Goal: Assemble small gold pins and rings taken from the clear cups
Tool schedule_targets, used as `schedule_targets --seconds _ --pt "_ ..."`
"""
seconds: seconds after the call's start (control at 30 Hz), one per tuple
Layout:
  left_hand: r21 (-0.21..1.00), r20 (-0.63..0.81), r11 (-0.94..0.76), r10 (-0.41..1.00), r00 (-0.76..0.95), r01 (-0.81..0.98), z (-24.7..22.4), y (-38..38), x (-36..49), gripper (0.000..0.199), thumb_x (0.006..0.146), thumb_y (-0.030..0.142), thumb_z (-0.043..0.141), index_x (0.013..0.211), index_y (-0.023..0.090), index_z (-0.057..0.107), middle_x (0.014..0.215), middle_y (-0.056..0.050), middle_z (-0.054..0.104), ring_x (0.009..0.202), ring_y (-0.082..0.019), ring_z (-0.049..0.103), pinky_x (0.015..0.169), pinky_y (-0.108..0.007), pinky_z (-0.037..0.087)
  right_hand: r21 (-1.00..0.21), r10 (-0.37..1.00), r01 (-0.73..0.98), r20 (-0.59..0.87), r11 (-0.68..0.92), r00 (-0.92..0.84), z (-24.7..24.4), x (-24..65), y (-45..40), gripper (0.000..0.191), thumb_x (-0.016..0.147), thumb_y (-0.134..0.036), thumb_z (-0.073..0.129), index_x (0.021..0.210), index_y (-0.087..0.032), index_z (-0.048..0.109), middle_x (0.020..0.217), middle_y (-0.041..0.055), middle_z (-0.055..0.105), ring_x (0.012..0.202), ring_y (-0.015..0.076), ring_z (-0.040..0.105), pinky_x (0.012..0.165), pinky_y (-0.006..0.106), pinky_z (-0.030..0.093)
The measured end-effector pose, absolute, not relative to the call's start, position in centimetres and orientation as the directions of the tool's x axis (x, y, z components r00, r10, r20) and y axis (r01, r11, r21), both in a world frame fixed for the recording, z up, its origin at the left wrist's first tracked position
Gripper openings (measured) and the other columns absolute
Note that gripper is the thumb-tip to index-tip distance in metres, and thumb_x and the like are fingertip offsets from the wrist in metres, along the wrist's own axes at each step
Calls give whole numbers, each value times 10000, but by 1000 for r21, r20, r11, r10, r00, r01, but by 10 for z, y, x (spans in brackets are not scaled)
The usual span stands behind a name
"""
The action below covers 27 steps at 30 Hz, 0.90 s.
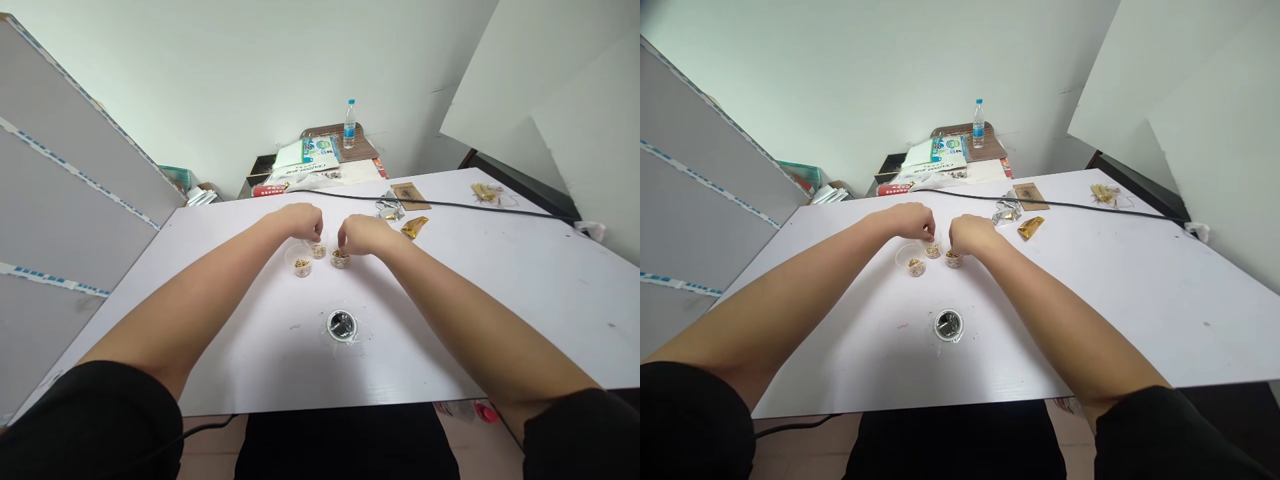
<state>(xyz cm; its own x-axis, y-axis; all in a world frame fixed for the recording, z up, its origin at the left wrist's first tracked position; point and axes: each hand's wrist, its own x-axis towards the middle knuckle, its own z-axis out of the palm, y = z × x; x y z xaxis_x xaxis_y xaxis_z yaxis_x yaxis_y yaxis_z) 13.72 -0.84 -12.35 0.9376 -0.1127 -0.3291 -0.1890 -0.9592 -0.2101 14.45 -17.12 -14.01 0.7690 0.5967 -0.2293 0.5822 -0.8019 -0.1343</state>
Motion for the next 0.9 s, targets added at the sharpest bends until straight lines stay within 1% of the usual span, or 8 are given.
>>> schedule_targets --seconds 0.1,0.17,0.27,0.37,0.47,0.53,0.7,0.9 --pt "-184 -300 -967 -118 947 -178 -113 -3 127 274 803 392 625 982 233 757 990 -53 712 836 -205 600 622 -278 368 -88 586 592 -319 -801 745 -138 147 -163 249 720 -233 747 968 -229 769 1029 91 706 845 246 649 711 350 482" --pt "-107 -266 -978 -146 953 -179 -107 1 113 305 829 431 583 972 215 745 947 -55 708 795 -192 595 618 -277 365 -60 578 597 -341 -800 741 -140 148 -159 275 720 -232 752 995 -217 765 1053 102 705 862 250 655 739 362 492" --pt "-70 -405 -975 -168 899 -213 -105 6 92 303 796 447 609 946 232 762 880 -50 712 737 -184 590 631 -278 367 -24 576 608 -352 -793 738 -146 150 -155 313 718 -177 741 1030 -200 755 1117 113 692 915 263 656 775 374 496" --pt "-123 -502 -969 -124 856 -212 -113 5 81 288 779 357 610 999 271 774 960 -53 727 745 -183 597 645 -274 375 -9 587 630 -373 -777 718 -149 151 -152 328 719 -134 723 1042 -191 750 1101 105 699 919 266 656 770 369 499" --pt "-188 -504 -958 -94 859 -215 -121 3 80 347 766 249 578 1052 285 772 1016 -66 724 768 -183 606 650 -270 390 -1 593 643 -388 -766 706 -148 149 -152 337 723 -120 719 1053 -184 749 1058 107 711 891 263 659 739 350 499" --pt "-223 -483 -952 -80 872 -211 -125 1 81 362 746 271 611 1072 290 768 1028 -74 717 814 -205 617 663 -273 409 5 593 642 -377 -767 711 -146 147 -152 333 735 -127 720 1063 -179 748 1071 119 707 894 262 658 728 339 495" --pt "-304 -459 -931 -42 888 -201 -134 -6 81 358 674 203 650 1003 262 780 988 -96 709 866 -248 638 688 -286 441 -8 604 632 -305 -775 736 -146 147 -156 257 788 -209 731 1044 -185 753 1128 131 688 935 267 655 711 327 480" --pt "-330 -460 -909 -80 884 -254 -136 -13 82 319 681 150 630 942 247 784 925 -94 712 850 -250 644 679 -292 431 -49 610 613 -196 -788 768 -152 150 -167 215 814 -344 743 983 -212 759 1024 94 696 877 247 640 652 311 437"
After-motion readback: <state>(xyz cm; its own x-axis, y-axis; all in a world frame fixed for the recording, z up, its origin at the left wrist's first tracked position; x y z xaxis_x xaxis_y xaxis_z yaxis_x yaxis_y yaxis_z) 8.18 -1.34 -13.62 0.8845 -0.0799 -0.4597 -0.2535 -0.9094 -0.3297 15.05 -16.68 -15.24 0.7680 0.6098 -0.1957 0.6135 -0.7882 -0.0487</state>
